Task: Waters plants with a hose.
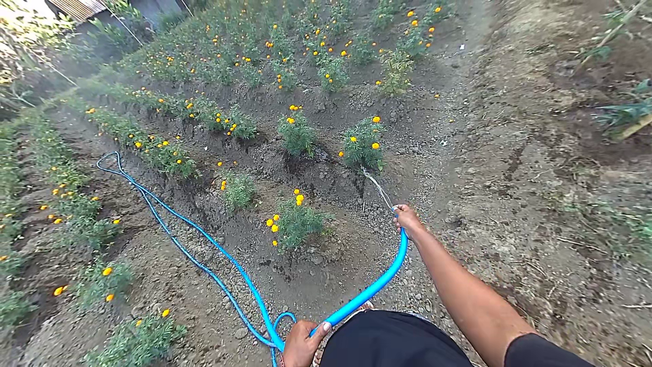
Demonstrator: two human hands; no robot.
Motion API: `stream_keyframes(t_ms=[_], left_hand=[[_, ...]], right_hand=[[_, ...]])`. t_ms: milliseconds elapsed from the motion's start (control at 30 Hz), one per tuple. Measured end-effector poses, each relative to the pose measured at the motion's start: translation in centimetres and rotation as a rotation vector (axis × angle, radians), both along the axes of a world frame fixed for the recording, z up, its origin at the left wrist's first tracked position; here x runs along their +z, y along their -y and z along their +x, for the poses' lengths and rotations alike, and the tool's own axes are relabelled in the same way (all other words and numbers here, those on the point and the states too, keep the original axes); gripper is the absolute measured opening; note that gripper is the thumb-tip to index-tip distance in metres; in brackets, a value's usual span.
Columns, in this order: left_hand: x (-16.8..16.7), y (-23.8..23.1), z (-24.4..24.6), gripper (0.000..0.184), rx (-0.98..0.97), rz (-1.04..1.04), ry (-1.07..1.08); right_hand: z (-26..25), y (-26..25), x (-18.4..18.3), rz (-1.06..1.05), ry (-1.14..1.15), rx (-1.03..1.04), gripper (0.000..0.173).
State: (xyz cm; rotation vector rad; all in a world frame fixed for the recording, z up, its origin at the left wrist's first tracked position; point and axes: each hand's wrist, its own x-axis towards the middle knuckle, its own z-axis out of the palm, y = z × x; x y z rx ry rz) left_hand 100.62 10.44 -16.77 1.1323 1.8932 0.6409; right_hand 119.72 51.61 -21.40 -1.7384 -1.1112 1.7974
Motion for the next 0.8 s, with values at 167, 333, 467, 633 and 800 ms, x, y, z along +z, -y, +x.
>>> stream_keyframes(t_ms=[167, 333, 467, 633, 800], left_hand=[[0.04, -0.19, -0.15, 0.066, -0.01, -0.031, 0.013], [0.0, -0.42, -0.14, 0.068, -0.011, -0.036, 0.0], [0.0, -0.58, -0.18, 0.068, -0.015, -0.028, 0.0], [0.05, -0.65, -0.28, 0.069, -0.014, -0.021, 0.012], [-0.18, -0.48, -0.26, 0.068, -0.006, -0.003, 0.016]], right_hand=[[0.11, -0.19, -0.22, 0.0, -0.039, -0.05, 0.025], [0.58, -0.17, -0.44, 0.015, -0.039, -0.095, 0.024], [0.68, -0.11, -0.09, 0.023, -0.027, -0.112, 0.025], [0.66, -0.13, -0.12, 0.028, -0.03, -0.122, 0.025], [0.59, -0.01, -0.37, 0.031, 0.009, -0.096, 0.026]])
